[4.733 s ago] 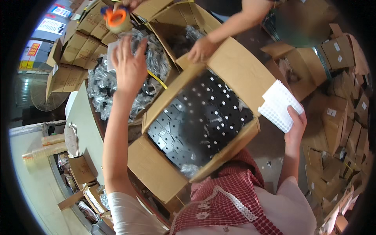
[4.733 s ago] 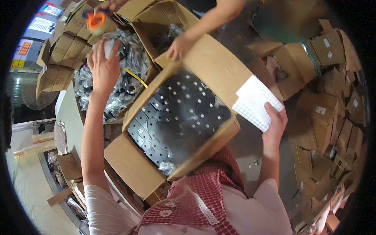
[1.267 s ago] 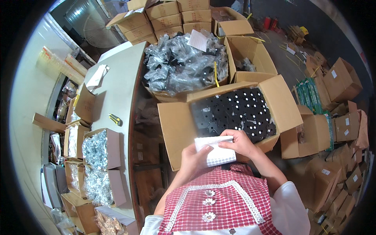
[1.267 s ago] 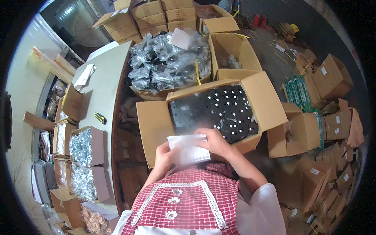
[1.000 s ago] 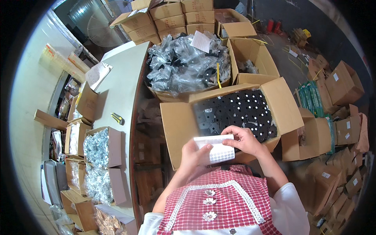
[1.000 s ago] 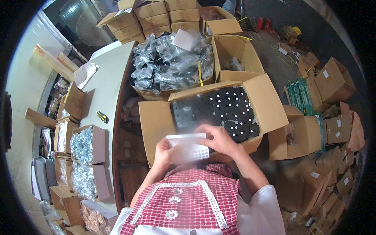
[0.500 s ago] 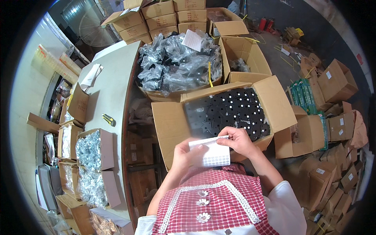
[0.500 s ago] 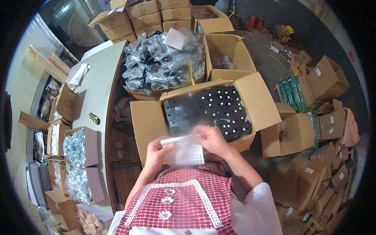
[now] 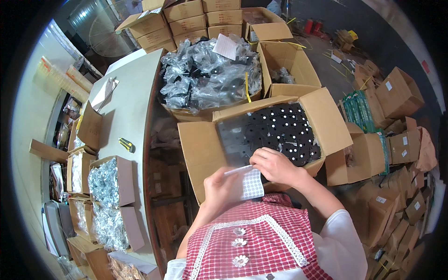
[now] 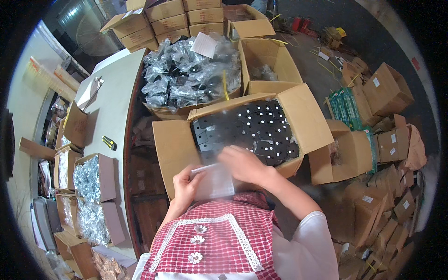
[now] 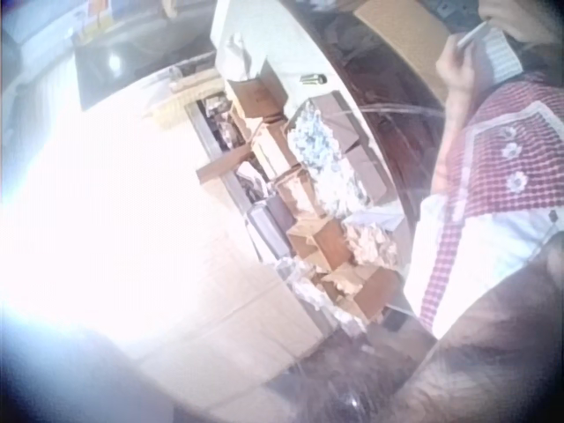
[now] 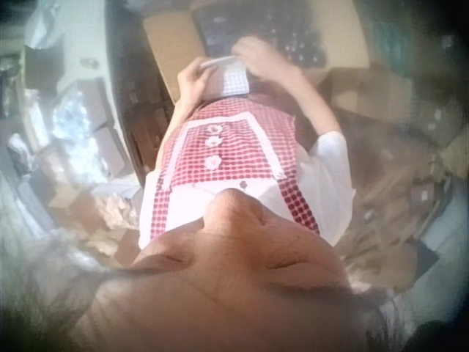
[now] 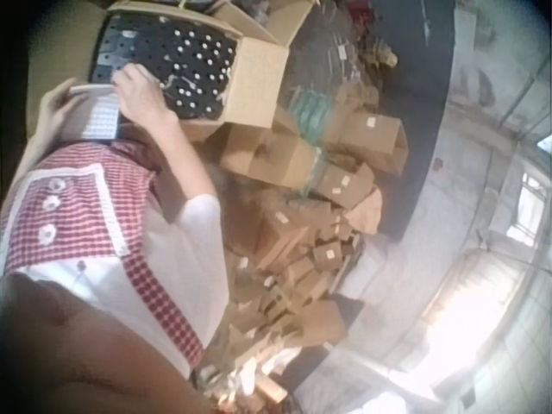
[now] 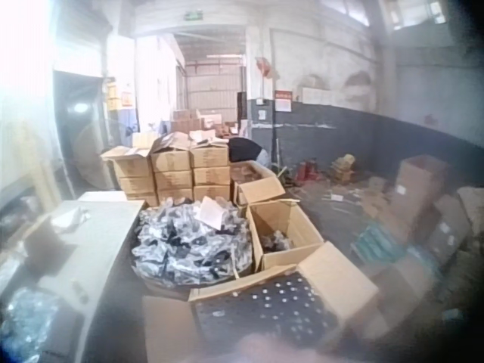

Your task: The person places small black items into a cardboard box, then wraps them in plastic. They continue to pack more items into the box, arranging them carefully.

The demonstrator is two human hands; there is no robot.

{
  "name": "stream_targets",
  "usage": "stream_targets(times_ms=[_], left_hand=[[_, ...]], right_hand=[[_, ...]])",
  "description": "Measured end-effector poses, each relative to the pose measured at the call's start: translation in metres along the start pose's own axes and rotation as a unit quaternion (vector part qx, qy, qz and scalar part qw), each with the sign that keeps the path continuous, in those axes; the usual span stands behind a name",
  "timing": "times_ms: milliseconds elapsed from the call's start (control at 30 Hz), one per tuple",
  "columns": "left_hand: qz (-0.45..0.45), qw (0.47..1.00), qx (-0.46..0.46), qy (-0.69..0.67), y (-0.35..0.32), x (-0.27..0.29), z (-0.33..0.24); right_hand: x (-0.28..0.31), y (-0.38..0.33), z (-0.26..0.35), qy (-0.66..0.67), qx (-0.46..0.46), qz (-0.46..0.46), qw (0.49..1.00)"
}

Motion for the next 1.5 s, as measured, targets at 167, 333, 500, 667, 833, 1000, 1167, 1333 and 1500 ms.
stream_targets(times_ms=[167, 333, 500, 667, 833, 1000, 1167, 1333, 1500], left_hand=[[0.008, 0.961, 0.122, -0.249, -0.002, 0.0, 0.039], [-0.027, 0.918, 0.254, -0.302, 0.015, 0.011, 0.097], [-0.04, 0.897, 0.245, -0.366, 0.02, 0.016, 0.122], [-0.036, 0.896, 0.237, -0.373, 0.021, 0.012, 0.122], [-0.057, 0.903, 0.257, -0.34, 0.024, 0.011, 0.113], [-0.059, 0.889, 0.25, -0.379, 0.024, 0.009, 0.105], [-0.065, 0.889, 0.238, -0.386, 0.023, 0.007, 0.104], [-0.053, 0.893, 0.22, -0.389, 0.023, 0.007, 0.109], [-0.068, 0.9, 0.218, -0.372, 0.022, 0.006, 0.117]], right_hand=[[-0.022, -0.002, -0.002, 0.009, 0.014, -0.014, 1.0], [-0.016, 0.004, -0.067, 0.182, -0.188, -0.091, 0.961], [0.006, 0.006, -0.164, 0.097, -0.328, -0.049, 0.938], [0.003, 0.003, -0.19, 0.102, -0.318, 0.008, 0.943], [-0.007, 0.002, -0.178, 0.131, -0.303, 0.08, 0.941], [-0.006, 0.001, -0.18, 0.151, -0.308, 0.07, 0.937], [0.0, -0.002, -0.181, 0.145, -0.316, 0.015, 0.938], [-0.012, -0.003, -0.17, 0.161, -0.278, 0.105, 0.941], [-0.019, -0.003, -0.164, 0.149, -0.291, 0.109, 0.939]])
Point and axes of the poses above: each hand's wrist, its own y-axis towards the middle knuckle, its own x-axis out of the back of the hand, z = x × y, the point moved 2 cm from there along y, towards the middle knuckle, and after that the axes turned 5 degrees about z, right-handed, at the moved point
